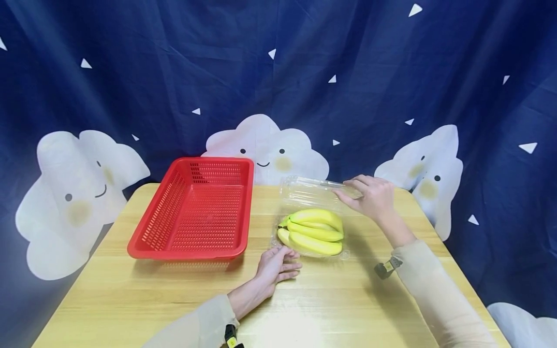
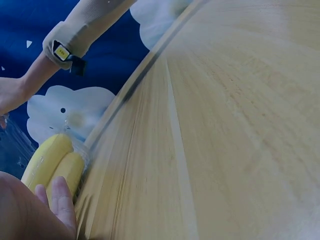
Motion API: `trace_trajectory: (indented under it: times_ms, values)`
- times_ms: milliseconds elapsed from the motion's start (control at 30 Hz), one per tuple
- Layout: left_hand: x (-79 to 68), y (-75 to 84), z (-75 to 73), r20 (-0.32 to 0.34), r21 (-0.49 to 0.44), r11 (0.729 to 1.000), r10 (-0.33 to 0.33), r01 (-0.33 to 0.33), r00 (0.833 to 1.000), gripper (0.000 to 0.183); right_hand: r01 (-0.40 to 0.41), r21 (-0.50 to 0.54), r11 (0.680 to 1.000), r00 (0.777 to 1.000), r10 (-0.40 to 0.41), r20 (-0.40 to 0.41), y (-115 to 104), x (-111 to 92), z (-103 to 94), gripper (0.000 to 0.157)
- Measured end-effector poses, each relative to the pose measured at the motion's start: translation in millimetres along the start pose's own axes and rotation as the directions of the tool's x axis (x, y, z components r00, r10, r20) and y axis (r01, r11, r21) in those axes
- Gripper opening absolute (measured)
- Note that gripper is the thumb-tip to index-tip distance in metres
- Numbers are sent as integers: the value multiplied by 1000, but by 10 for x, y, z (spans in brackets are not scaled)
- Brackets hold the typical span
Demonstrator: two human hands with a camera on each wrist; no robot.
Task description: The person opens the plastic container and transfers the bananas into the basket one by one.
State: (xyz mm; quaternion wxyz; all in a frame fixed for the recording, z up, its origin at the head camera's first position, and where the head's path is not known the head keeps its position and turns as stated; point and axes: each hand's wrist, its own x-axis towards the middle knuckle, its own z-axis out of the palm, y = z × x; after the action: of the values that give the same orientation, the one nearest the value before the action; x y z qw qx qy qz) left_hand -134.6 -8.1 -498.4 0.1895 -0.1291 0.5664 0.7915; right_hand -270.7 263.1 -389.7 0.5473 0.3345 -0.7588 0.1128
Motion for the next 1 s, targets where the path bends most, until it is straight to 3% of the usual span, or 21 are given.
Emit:
trace_trajectory:
  times_ms: [267, 500, 733, 1000]
  values:
    - [7, 5, 12, -5, -5, 1000, 2, -2, 1000, 16, -69, 90, 994, 995, 75, -62, 61, -36, 88, 43]
    - [2, 3, 18, -4, -2, 1000, 4, -4, 1000, 16, -105, 86, 991, 991, 111, -77, 138, -73, 132, 40]
    - [-5, 0, 10, -3, 0, 1000, 3, -3, 1000, 15, -167, 63, 984, 985, 169, -38, 208, -95, 180, 43]
    - [-9, 2, 4, -3, -1, 1000, 5, -5, 1000, 15, -259, 105, 960, 966, 260, 9, 275, -83, 238, 30]
